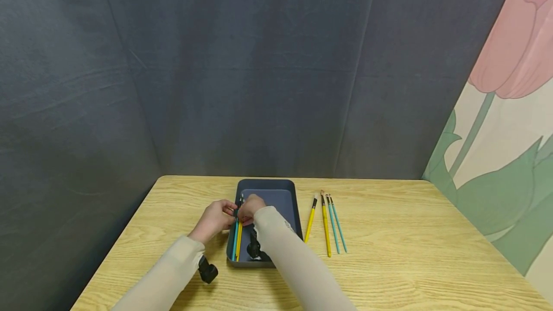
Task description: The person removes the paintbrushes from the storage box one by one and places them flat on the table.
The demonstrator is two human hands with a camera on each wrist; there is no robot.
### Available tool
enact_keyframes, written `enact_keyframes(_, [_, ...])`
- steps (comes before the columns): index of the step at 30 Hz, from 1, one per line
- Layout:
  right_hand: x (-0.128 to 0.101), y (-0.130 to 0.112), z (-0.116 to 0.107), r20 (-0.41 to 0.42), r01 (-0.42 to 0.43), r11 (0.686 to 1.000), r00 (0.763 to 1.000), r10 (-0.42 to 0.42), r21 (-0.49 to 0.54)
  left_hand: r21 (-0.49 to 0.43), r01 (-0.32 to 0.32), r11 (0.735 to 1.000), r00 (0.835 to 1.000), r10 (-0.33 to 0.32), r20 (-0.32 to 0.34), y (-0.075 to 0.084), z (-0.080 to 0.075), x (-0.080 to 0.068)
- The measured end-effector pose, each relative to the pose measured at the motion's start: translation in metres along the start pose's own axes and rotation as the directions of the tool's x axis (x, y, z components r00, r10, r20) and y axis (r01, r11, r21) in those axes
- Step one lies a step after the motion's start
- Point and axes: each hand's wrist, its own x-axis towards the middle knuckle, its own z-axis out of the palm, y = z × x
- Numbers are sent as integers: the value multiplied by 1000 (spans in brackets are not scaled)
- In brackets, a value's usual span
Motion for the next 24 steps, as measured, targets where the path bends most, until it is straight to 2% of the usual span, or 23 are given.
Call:
enact_keyframes(14, [-1,-1,-4,37,15,1000,999,-16,10,-4,-3,1000,1000,3,1,1,0,1])
enact_keyframes(24, [0,0,-4,69,49,998,997,-47,-28,-11,-25,1000,1000,25,-6,-3,2,3])
